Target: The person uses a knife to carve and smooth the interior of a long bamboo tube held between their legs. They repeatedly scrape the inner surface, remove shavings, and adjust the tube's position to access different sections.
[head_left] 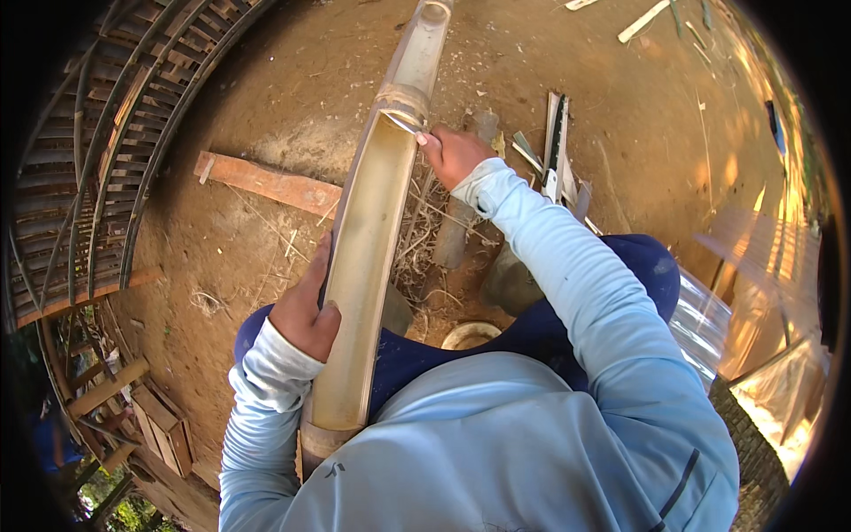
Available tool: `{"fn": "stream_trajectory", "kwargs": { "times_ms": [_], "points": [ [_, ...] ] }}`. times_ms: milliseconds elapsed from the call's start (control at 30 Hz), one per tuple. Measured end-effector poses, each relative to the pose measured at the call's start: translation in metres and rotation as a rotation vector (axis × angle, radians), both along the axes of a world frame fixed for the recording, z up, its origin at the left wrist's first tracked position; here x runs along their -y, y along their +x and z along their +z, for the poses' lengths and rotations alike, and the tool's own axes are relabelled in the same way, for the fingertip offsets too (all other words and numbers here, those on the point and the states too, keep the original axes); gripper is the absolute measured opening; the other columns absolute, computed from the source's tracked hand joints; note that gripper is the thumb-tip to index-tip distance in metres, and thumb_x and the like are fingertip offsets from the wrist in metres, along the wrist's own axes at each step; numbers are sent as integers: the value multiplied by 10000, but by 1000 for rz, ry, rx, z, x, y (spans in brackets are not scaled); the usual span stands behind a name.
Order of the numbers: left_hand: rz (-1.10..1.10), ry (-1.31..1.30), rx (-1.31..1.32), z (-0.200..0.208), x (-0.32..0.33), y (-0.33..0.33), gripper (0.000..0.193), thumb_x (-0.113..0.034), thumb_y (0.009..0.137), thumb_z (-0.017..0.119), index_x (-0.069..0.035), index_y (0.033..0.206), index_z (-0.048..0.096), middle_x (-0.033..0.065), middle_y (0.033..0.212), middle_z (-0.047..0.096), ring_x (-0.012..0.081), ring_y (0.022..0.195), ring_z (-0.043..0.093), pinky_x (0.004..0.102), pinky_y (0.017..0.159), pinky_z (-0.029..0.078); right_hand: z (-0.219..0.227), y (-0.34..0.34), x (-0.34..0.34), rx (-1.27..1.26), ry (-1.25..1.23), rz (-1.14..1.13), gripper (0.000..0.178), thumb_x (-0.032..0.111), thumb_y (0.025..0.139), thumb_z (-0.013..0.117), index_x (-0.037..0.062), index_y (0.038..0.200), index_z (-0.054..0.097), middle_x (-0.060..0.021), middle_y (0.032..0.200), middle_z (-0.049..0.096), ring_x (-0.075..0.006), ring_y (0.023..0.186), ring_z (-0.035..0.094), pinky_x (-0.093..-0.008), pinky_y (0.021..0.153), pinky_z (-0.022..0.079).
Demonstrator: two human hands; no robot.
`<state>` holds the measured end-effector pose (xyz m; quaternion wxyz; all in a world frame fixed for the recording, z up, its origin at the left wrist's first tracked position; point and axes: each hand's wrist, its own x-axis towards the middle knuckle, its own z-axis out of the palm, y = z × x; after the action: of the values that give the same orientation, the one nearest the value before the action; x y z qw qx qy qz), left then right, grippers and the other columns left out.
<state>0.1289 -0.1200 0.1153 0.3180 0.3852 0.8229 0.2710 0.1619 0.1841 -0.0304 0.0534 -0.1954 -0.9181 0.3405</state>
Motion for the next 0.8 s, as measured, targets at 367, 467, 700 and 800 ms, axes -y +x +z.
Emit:
{"fn": "stream_trajectory", "kwargs": {
  "times_ms": [367,467,700,800],
  "points": [
    [60,34,11,-6,-5,-4,740,19,798,436,58,1518,270,313,1480,413,386,1368,454,359,1149,341,13,15,-3,29,-36,94,521,488,1041,371,25,927,580,-262,785,622,-481,763,604,-549,707,464],
    [87,5,45,-4,-7,-5,748,14,796,434,51,1523,261,310,1484,409,384,1374,446,358,1153,336,7,10,-9,4,-16,85,514,483,1042,377,25,921,579,-258,778,616,-478,751,603,-543,695,461],
    [70,-46,19,1,-9,-4,768,-7,787,451,36,1528,255,330,1414,471,419,1253,549,389,1084,418,11,4,-17,47,41,149,511,469,1045,370,21,943,594,-262,798,629,-476,786,614,-541,721,477],
    [60,-87,12,6,-10,-3,766,-17,788,457,42,1526,256,342,1371,500,441,1183,587,408,1039,455,22,-2,-19,165,73,168,523,480,1038,368,21,973,610,-250,903,663,-459,876,634,-542,803,491]
  ]
}}
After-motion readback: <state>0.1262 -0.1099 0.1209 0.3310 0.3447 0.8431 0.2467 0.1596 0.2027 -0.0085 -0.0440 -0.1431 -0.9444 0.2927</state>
